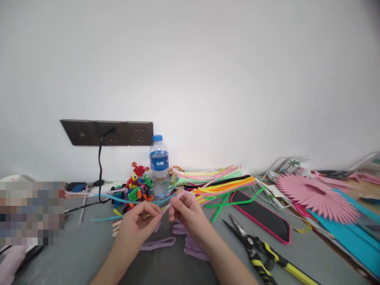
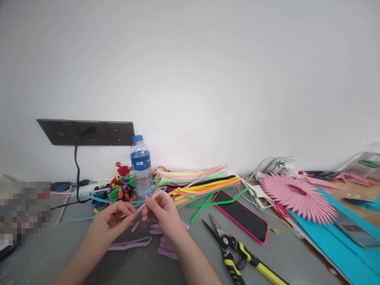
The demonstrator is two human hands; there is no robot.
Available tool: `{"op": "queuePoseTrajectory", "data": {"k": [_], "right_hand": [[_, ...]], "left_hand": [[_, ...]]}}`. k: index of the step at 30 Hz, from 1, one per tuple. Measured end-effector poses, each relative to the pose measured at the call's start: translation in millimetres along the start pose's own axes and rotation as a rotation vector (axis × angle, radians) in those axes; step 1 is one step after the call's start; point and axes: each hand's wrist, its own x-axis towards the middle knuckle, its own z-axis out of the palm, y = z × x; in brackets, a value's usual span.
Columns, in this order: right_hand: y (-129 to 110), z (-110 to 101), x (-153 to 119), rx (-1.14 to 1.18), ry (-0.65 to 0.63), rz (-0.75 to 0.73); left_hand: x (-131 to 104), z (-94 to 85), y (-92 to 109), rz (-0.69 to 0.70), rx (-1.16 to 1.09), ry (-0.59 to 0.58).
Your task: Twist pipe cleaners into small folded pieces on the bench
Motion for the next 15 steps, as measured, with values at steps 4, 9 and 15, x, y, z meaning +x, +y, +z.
{"op": "queuePoseTrajectory", "data": {"k": [4,9,15], "right_hand": [[2.0,0.2,-0.3,0.069,0.034,0.015],[2.9,2.8,-0.6,0.190,0.058,0.049],[3.7,3.2,-1.2,0.218,0.039,0.056]], "left_hand": [[-4.0,4.7,1.8,0.074,0.015,0.032],[-12.1,4.3,12.6,0.311,0.248,0.139],[-9.0,-2.0,9.2,0.561,0.450,0.191]]}}
